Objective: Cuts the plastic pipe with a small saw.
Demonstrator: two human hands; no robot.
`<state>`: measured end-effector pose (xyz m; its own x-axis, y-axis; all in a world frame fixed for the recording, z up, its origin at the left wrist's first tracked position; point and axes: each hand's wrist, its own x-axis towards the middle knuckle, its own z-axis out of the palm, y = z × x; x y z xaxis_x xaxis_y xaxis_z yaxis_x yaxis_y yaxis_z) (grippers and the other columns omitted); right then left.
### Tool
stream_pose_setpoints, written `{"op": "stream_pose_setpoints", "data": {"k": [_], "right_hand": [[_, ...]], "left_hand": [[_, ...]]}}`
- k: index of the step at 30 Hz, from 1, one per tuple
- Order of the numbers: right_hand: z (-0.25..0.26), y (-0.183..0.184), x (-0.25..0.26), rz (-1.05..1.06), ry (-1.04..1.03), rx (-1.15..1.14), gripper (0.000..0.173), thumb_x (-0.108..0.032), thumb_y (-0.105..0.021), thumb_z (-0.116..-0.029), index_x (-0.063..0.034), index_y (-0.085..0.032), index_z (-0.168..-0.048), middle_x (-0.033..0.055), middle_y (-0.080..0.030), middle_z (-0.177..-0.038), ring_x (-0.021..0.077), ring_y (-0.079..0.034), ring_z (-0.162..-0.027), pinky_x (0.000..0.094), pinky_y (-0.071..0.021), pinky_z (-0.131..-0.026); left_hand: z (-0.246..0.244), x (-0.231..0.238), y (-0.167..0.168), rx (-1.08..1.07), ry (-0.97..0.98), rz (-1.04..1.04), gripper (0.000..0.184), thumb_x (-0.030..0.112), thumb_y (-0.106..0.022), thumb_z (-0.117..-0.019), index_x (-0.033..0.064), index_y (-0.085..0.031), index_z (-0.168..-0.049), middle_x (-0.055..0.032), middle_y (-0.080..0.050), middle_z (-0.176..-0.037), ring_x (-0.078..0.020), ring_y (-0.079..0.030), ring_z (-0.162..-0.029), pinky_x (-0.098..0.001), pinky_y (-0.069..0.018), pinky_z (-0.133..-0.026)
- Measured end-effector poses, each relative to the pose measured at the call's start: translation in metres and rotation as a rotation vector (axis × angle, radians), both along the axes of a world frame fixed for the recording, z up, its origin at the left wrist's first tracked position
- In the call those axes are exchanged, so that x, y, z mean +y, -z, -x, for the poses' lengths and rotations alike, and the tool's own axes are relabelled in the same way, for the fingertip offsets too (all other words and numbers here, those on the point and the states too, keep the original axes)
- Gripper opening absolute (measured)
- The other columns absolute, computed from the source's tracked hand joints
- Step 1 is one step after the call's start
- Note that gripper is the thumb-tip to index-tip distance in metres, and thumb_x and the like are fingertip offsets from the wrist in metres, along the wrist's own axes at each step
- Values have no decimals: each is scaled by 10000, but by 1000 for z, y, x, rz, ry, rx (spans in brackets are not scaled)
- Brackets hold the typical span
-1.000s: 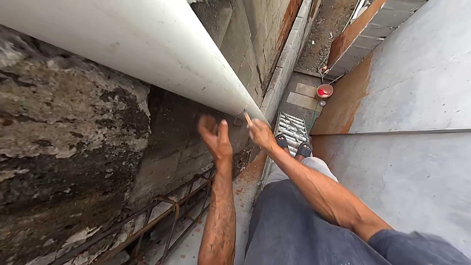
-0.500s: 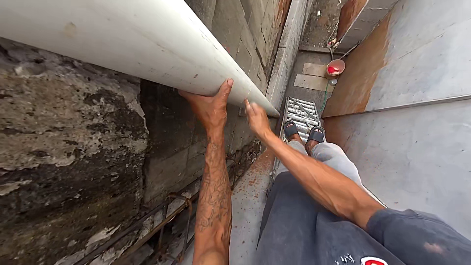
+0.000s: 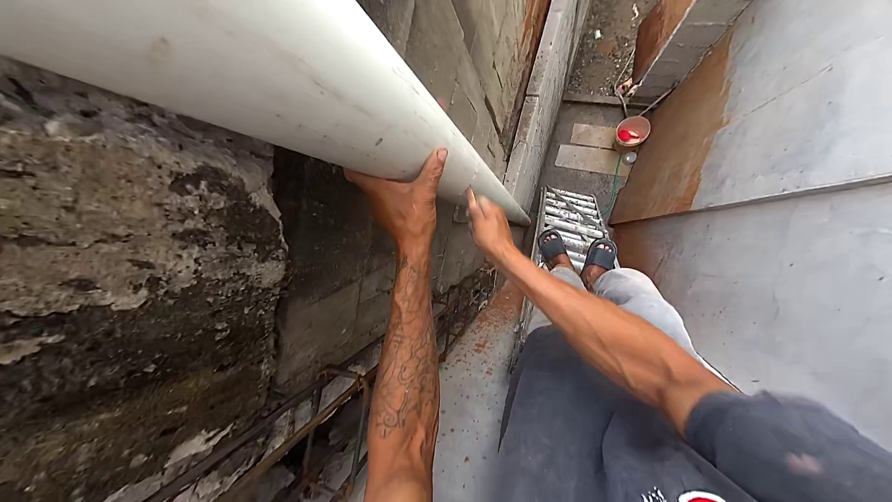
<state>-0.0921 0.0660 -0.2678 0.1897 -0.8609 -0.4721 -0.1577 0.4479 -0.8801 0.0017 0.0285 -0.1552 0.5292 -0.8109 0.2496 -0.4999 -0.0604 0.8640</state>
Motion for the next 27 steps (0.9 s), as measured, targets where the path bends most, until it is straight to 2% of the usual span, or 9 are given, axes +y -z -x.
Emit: {"op": "stream_pose_setpoints", "data": {"k": [1,3,4,7,12,16,20,24,27], "right_hand": [[-2,-1,-7,16,-11,7,427,-248,-314,-1131,47,-614,-1064,188,-609,-860,324,-621,-813,518,-507,-787],[1,1,30,94,-30,16,406,-274,-298,-1127,16,-575,-1066,165,-573,-794,318,-614,-720,512,-524,-665],[4,4,49,86,-30,19,389,-256,-320,-1121,27,-583,-1078,162,-579,-790,310,-614,-716,507,-530,-667],[10,8,63,-124,-82,31,385,-221,-344,-1126,40,-619,-1055,147,-588,-808,281,-600,-770,474,-503,-768],[22,3,64,-46,-49,-16,330,-220,-388,-1121,-10,-607,-993,56,-485,-671,186,-493,-593,389,-450,-603],[13,12,60,-10,-37,140,345,-205,-392,-1115,41,-615,-1021,177,-602,-799,330,-622,-786,519,-503,-775],[18,1,72,81,18,143,307,-189,-434,-1099,22,-642,-1017,128,-581,-720,276,-596,-682,474,-494,-684],[57,11,76,69,-157,227,365,-250,-397,-1105,24,-635,-1075,179,-648,-843,331,-660,-841,521,-516,-815],[110,41,131,243,-151,301,404,-267,-395,-1074,38,-655,-1019,158,-633,-728,317,-662,-696,510,-528,-670]], "left_hand": [[0,1,1,0,9,18,1282,322,-939,-645,-38,-100,-1546,-195,-483,-1451,-155,-544,-1305,-293,-480,-1087],[-2,4,0,-16,-2,1,1287,358,-942,-639,-27,-114,-1547,-181,-497,-1442,-149,-557,-1293,-297,-491,-1082],[0,0,-1,-15,-15,-8,1296,368,-942,-637,-20,-113,-1553,-177,-502,-1443,-148,-558,-1294,-304,-490,-1085],[3,-2,-2,-4,-51,-37,1304,358,-940,-621,-10,-110,-1556,-180,-502,-1439,-152,-558,-1286,-309,-480,-1079],[0,-3,0,-24,-19,-3,1310,361,-943,-627,-24,-101,-1554,-183,-492,-1444,-145,-548,-1295,-289,-473,-1084],[1,-6,0,-1,-8,2,1277,341,-943,-639,-27,-122,-1545,-185,-510,-1431,-151,-564,-1286,-311,-492,-1077],[0,-2,0,-11,-14,-18,1281,324,-944,-640,-24,-114,-1552,-187,-483,-1451,-152,-541,-1303,-298,-466,-1094],[-1,-2,2,-15,-3,-10,1268,369,-934,-649,-21,-127,-1546,-188,-517,-1422,-155,-571,-1279,-322,-493,-1077],[-2,0,5,-11,3,0,1268,358,-939,-648,-18,-124,-1543,-182,-497,-1432,-134,-551,-1289,-289,-471,-1088]]}}
